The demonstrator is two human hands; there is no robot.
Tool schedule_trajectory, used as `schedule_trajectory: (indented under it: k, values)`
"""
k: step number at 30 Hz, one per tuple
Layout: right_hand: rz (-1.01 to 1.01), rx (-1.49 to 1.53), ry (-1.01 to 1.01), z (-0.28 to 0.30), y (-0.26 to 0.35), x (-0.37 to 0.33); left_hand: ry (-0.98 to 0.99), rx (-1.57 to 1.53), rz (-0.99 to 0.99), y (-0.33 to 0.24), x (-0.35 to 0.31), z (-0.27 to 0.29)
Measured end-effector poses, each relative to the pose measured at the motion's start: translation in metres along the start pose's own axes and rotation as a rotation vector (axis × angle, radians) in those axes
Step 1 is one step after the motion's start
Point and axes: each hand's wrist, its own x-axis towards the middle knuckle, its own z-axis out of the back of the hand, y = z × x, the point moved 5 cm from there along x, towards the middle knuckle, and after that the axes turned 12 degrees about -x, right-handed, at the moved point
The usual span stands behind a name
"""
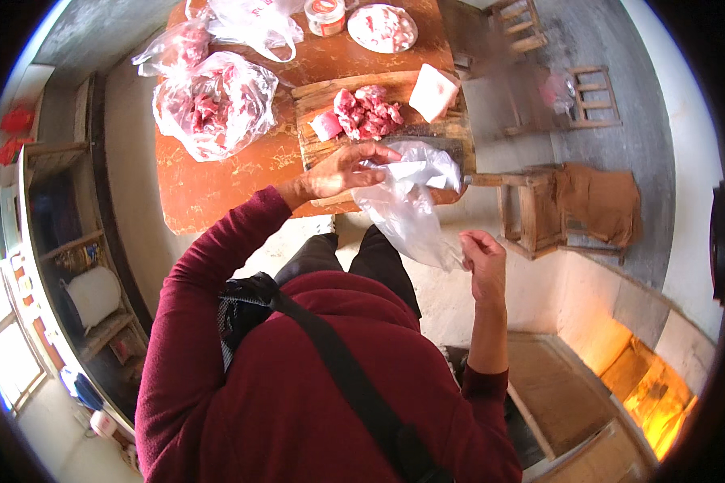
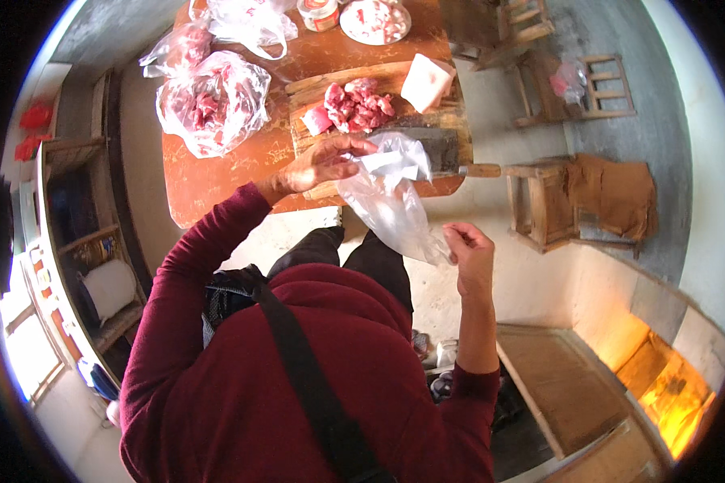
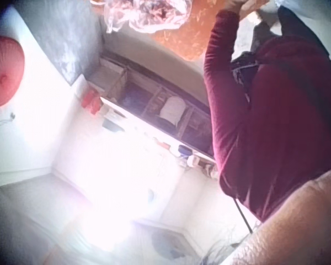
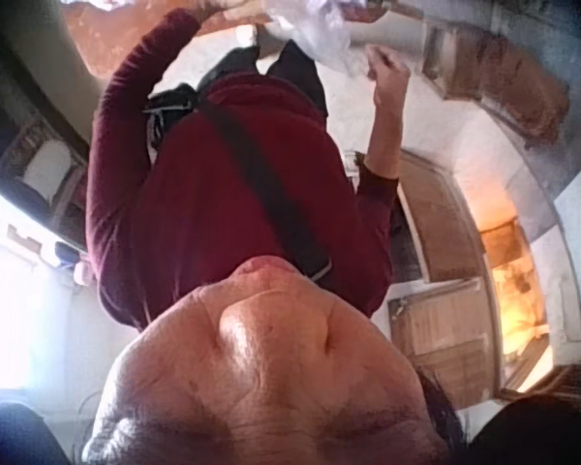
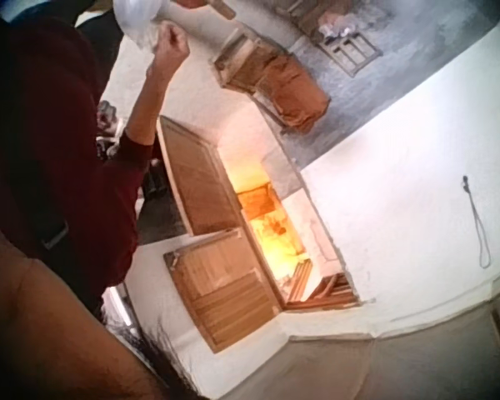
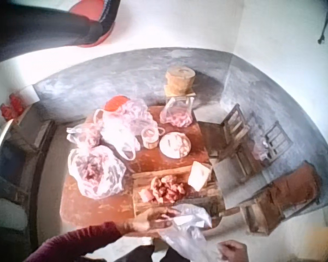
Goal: The person uses a cleaver to chop raw meat into smaller pieces on a wooden cutting board. They then place the chopped meat into plastic bags and set them aside on the table.
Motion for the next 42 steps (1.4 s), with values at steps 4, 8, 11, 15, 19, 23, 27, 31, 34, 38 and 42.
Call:
schedule_trajectory:
  k: [4,8,11,15,19,23,27,31,34,38,42]
  values:
    - [0.061,0.113,0.048,0.020,0.046,0.004,-0.304,-0.017,0.078,0.026,0.004,0.048]
    - [0.240,-0.270,0.012,0.049,0.067,0.020,-0.620,0.712,-0.145,0.026,0.026,0.097]
    - [0.455,-0.878,-0.131,0.071,0.074,0.028,-0.647,0.972,0.111,0.041,0.052,0.090]
    - [0.364,-1.522,-0.106,0.083,0.077,0.032,-0.543,1.218,0.256,0.062,0.084,0.077]
    - [0.206,-1.756,0.117,0.107,0.063,0.043,-0.590,1.306,0.382,0.073,0.103,0.071]
    - [0.369,-1.242,-0.059,0.113,0.083,0.042,-0.535,1.254,0.441,0.064,0.115,0.068]
    - [0.561,-0.941,-0.097,0.095,0.115,0.034,-0.478,1.289,0.318,0.084,0.120,0.091]
    - [0.439,-0.469,-0.042,0.089,0.113,0.038,-0.377,1.415,0.206,0.091,0.118,0.102]
    - [0.353,-0.309,-0.018,0.079,0.116,0.039,-0.372,1.379,0.213,0.077,0.118,0.096]
    - [0.185,-0.150,-0.005,0.053,0.130,0.038,-0.427,1.243,0.245,0.065,0.119,0.096]
    - [0.210,-0.080,0.038,0.037,0.133,0.045,-0.483,0.880,0.097,0.076,0.119,0.127]
